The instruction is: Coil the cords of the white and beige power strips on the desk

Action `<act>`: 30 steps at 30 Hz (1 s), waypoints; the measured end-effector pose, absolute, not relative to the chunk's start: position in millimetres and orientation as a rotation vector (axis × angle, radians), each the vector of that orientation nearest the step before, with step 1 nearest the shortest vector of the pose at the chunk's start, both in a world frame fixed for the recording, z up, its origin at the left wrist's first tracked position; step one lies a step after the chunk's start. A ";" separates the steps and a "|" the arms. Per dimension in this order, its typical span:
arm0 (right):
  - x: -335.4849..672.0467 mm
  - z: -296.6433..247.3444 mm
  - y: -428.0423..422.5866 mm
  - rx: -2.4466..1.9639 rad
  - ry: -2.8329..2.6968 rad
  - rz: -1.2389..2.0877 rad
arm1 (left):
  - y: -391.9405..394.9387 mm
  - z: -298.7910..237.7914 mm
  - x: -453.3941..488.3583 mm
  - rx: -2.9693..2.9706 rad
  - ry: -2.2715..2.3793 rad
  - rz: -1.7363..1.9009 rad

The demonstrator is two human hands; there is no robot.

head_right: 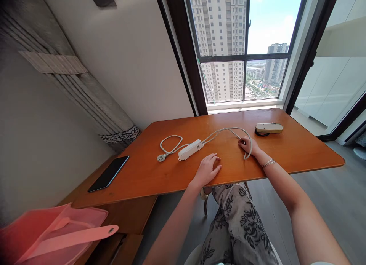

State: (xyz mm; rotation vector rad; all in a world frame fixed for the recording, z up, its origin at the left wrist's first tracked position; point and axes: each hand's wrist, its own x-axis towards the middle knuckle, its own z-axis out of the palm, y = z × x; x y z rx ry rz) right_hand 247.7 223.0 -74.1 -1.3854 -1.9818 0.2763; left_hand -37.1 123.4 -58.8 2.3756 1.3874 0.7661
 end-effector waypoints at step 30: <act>246.0 -70.1 222.5 -1.366 -1.984 0.265 | 216.4 -4.2 -63.9 2.471 1.988 0.150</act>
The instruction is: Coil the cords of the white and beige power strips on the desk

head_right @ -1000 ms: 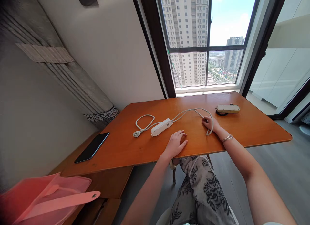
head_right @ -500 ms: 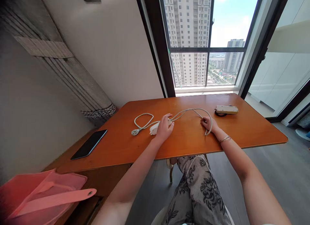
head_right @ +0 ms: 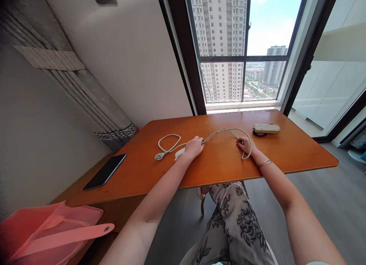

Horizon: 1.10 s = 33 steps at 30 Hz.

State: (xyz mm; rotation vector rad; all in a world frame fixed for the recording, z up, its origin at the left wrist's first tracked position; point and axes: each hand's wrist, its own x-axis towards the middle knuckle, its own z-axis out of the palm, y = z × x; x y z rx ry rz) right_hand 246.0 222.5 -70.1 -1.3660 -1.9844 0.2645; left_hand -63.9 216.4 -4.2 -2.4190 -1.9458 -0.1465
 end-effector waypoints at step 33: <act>251.1 12.1 139.4 -0.883 -1.330 0.863 | 137.8 67.2 -52.8 -3.248 -1.431 -2.153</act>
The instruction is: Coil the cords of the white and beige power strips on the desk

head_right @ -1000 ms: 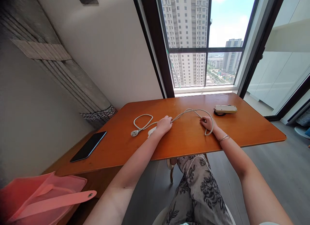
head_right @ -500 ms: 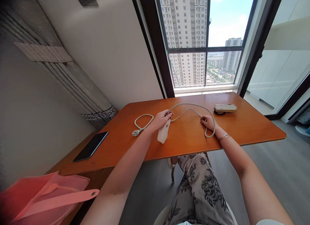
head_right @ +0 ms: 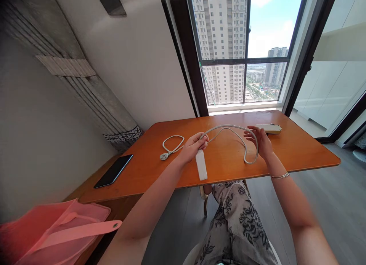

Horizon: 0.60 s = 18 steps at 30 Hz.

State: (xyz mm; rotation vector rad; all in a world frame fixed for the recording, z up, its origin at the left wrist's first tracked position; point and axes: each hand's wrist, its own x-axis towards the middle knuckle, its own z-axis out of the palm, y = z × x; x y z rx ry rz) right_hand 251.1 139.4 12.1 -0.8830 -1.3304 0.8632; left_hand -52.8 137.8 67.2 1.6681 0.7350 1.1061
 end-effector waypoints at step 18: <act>195.5 -3.8 104.1 -1.098 -1.497 0.226 | 105.1 81.3 -40.3 1.325 0.390 1.277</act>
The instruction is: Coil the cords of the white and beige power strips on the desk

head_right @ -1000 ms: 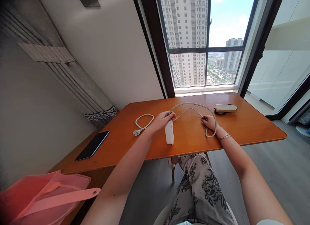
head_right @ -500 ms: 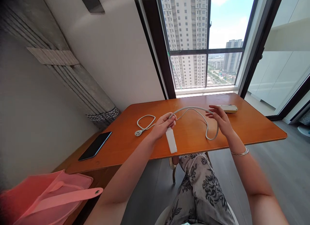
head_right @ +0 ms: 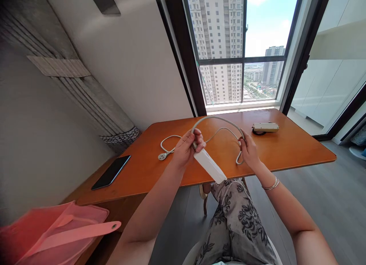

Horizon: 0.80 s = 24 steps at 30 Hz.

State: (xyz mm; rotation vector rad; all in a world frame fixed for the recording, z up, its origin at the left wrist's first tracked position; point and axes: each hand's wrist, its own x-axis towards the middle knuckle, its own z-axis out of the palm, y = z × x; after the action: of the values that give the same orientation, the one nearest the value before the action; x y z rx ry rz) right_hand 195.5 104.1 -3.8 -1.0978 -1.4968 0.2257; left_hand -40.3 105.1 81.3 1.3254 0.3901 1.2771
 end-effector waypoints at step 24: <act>160.1 34.3 46.2 -1.147 -2.363 -0.282 | 91.5 70.6 -23.5 2.551 0.487 0.961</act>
State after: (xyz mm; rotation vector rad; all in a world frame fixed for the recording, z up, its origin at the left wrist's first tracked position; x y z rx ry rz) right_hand 160.1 46.2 34.3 -1.1466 -2.3625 -0.2822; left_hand -23.5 91.5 70.6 2.5513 0.4870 0.9613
